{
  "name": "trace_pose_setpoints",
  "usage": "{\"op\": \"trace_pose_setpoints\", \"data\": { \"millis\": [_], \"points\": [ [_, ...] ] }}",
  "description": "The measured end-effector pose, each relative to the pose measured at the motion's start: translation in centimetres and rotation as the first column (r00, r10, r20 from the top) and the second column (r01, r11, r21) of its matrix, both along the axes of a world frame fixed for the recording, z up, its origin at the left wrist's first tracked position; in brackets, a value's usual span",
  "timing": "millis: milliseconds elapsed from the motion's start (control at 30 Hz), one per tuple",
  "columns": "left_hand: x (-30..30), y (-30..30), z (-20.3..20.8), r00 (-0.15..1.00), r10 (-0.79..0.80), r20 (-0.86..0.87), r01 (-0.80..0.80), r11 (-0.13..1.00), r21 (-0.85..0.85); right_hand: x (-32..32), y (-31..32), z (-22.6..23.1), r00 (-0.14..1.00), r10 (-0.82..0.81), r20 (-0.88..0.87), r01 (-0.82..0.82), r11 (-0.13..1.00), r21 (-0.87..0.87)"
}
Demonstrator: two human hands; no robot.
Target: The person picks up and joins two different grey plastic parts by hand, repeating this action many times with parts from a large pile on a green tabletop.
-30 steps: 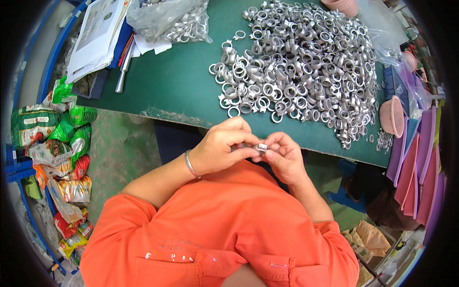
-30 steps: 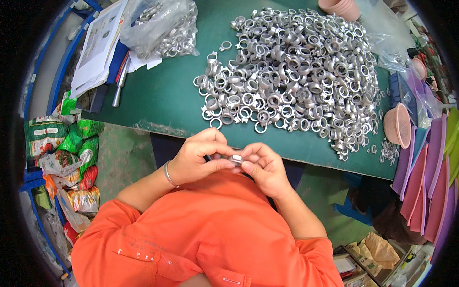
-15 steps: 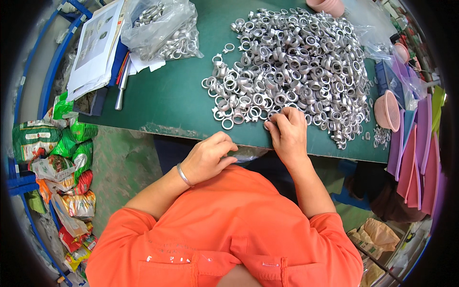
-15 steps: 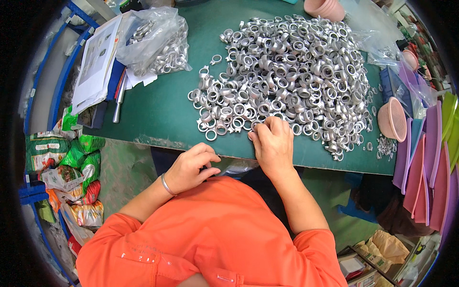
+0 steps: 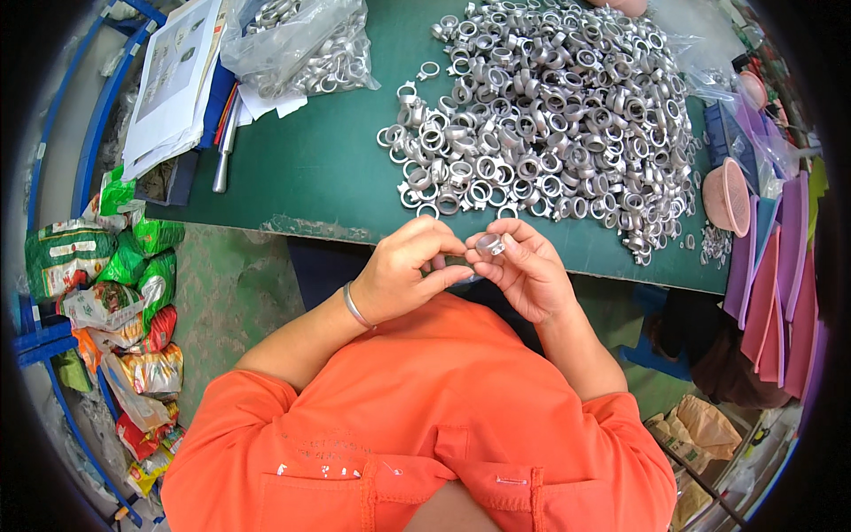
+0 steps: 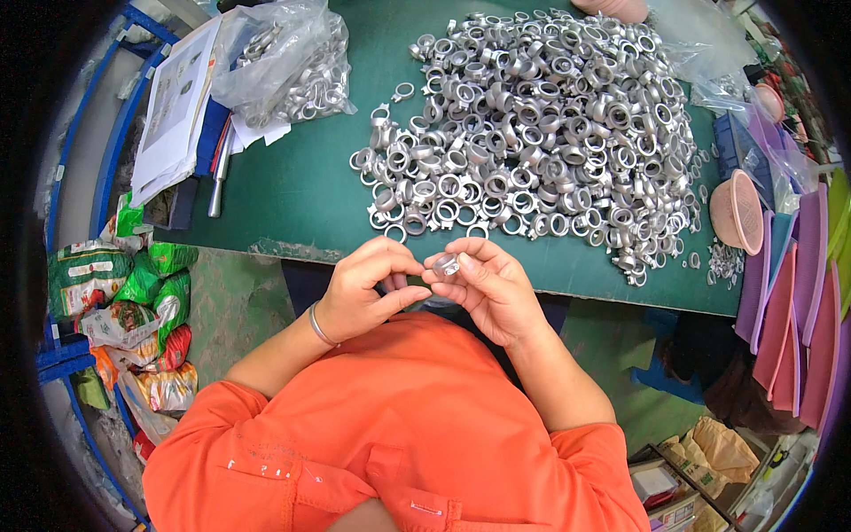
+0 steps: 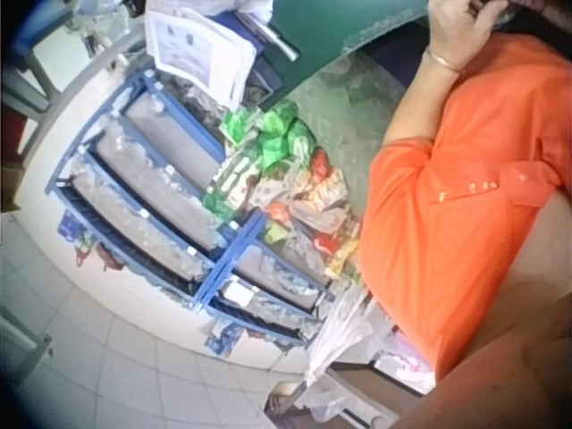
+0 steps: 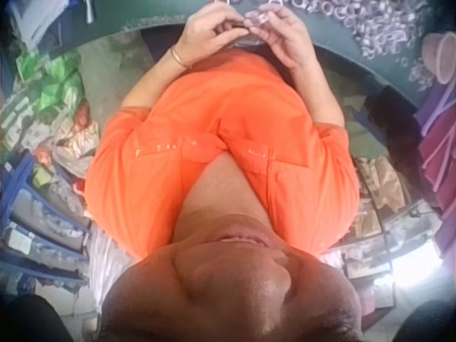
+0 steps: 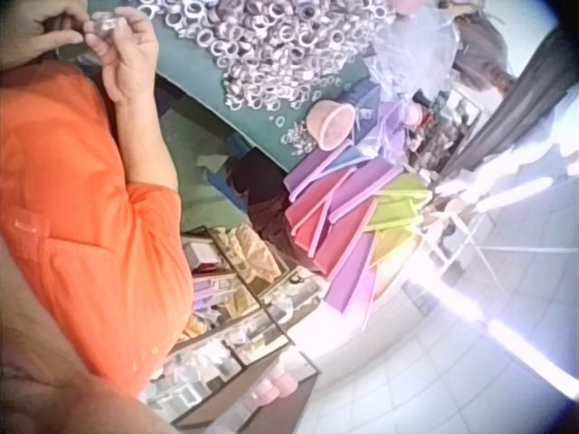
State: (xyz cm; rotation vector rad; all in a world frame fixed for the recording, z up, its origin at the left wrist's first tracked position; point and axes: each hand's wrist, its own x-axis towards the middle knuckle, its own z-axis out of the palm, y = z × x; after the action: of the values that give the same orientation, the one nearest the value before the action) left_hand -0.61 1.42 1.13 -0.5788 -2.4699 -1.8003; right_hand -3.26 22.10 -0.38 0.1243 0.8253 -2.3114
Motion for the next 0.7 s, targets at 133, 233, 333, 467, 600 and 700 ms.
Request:
{"op": "trace_pose_setpoints", "data": {
  "millis": [133, 233, 333, 467, 600, 700],
  "points": [
    [-0.2, 0.2, 0.5, 1.000, -0.017, -0.009, 0.017, 1.000, 0.018, 0.7, -0.8, 0.0, 0.997, 0.076, 0.013, -0.077, 0.994, 0.073],
    [0.4, -0.6, -0.1, 0.986, -0.165, 0.000, 0.165, 0.986, -0.016, 1.8, -1.4, 0.7, 0.960, 0.253, -0.117, -0.177, 0.877, 0.447],
    [0.6, -1.6, 0.2, 0.978, -0.208, -0.004, 0.201, 0.951, -0.234, 1.6, -1.3, 0.5, 0.550, 0.498, -0.671, 0.452, 0.498, 0.740],
    [1.2, -2.4, -0.9, 0.985, -0.171, -0.036, 0.142, 0.904, -0.404, -1.5, -2.5, 0.8, 0.285, 0.618, -0.733, 0.807, 0.258, 0.531],
    [1.2, -2.1, -0.8, 0.993, -0.118, -0.023, 0.102, 0.929, -0.355, -2.8, -3.0, 0.2, 0.296, 0.700, -0.649, 0.834, 0.142, 0.533],
    [1.1, -2.1, -0.8, 0.997, -0.081, 0.013, 0.081, 0.952, -0.297, -2.8, -2.1, -0.1, 0.213, 0.595, -0.775, 0.834, 0.303, 0.461]
  ]
}}
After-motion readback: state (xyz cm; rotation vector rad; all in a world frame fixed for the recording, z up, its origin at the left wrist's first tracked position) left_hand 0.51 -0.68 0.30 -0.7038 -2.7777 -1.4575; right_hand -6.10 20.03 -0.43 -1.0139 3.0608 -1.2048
